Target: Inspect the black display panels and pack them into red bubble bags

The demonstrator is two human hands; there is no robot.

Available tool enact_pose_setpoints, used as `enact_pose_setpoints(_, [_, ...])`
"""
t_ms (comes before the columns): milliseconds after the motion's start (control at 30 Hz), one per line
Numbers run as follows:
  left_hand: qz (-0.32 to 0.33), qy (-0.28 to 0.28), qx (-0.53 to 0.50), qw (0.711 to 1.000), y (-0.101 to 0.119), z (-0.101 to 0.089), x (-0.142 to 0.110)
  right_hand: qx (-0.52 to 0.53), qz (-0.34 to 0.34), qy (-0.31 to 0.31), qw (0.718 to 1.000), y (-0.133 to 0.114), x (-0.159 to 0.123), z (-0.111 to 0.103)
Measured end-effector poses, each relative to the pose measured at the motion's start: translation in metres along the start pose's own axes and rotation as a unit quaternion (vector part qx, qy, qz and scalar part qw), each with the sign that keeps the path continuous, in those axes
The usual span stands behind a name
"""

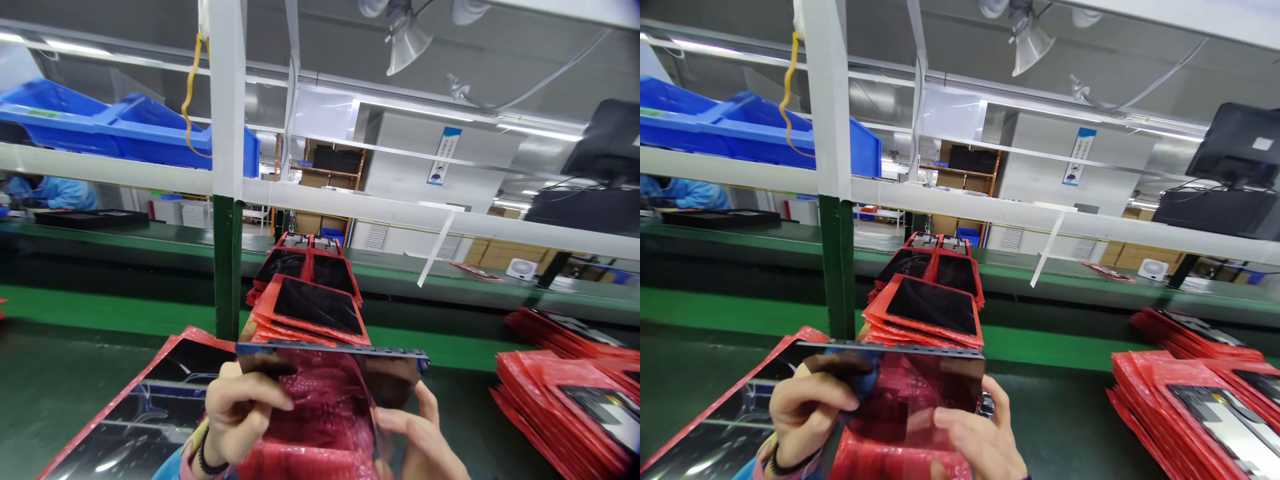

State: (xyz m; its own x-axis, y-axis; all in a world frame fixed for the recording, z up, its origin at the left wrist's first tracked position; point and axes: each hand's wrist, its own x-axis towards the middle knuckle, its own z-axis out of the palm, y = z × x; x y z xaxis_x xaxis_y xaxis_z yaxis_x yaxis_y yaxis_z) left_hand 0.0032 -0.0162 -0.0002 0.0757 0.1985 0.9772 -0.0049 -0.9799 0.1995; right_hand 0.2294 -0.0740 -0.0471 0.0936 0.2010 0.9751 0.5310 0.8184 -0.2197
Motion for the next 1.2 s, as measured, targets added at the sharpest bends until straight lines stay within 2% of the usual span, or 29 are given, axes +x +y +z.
enact_pose_setpoints(100, [0.051,-0.033,0.024,0.998,0.006,0.003,0.006,-0.034,-0.043,0.059,0.997,0.01,-0.004,0.0])
enact_pose_setpoints(200, [0.076,-0.04,0.031,0.996,0.011,0.006,0.009,-0.058,-0.078,0.079,0.992,0.015,0.0,-0.006])
enact_pose_setpoints(367, [0.071,-0.047,-0.019,0.996,0.012,0.013,0.008,-0.098,-0.082,0.13,0.983,0.001,0.023,-0.008])
enact_pose_setpoints(467, [0.062,-0.053,-0.065,0.995,0.012,0.016,0.009,-0.123,-0.121,0.2,0.965,-0.007,0.038,0.002])
enact_pose_setpoints(600, [0.05,-0.083,-0.113,0.989,0.011,0.024,0.005,-0.127,-0.124,0.265,0.948,-0.006,0.045,0.009])
enact_pose_setpoints(633, [0.047,-0.077,-0.114,0.989,0.012,0.027,0.002,-0.126,-0.115,0.267,0.948,-0.004,0.045,0.007])
enact_pose_setpoints(700, [0.016,-0.029,-0.105,0.994,0.016,0.036,-0.008,-0.115,-0.104,0.243,0.957,0.002,0.046,0.002])
enact_pose_setpoints(800, [-0.101,0.066,-0.118,0.986,0.028,0.051,-0.022,-0.047,-0.094,0.204,0.973,0.012,0.047,-0.007])
enact_pose_setpoints(867, [-0.182,0.081,-0.151,0.968,0.039,0.058,-0.025,0.024,-0.045,0.198,0.979,0.018,0.049,-0.01])
enact_pose_setpoints(967, [-0.253,0.039,-0.205,0.945,0.05,0.061,-0.022,0.125,0.095,0.175,0.972,0.025,0.049,-0.01])
enact_pose_setpoints(1100, [-0.262,-0.07,-0.265,0.925,0.051,0.054,-0.022,0.223,0.252,0.163,0.928,0.03,0.049,-0.005])
enact_pose_setpoints(1200, [-0.275,-0.115,-0.279,0.913,0.05,0.05,-0.025,0.268,0.296,0.139,0.906,0.03,0.053,-0.001])
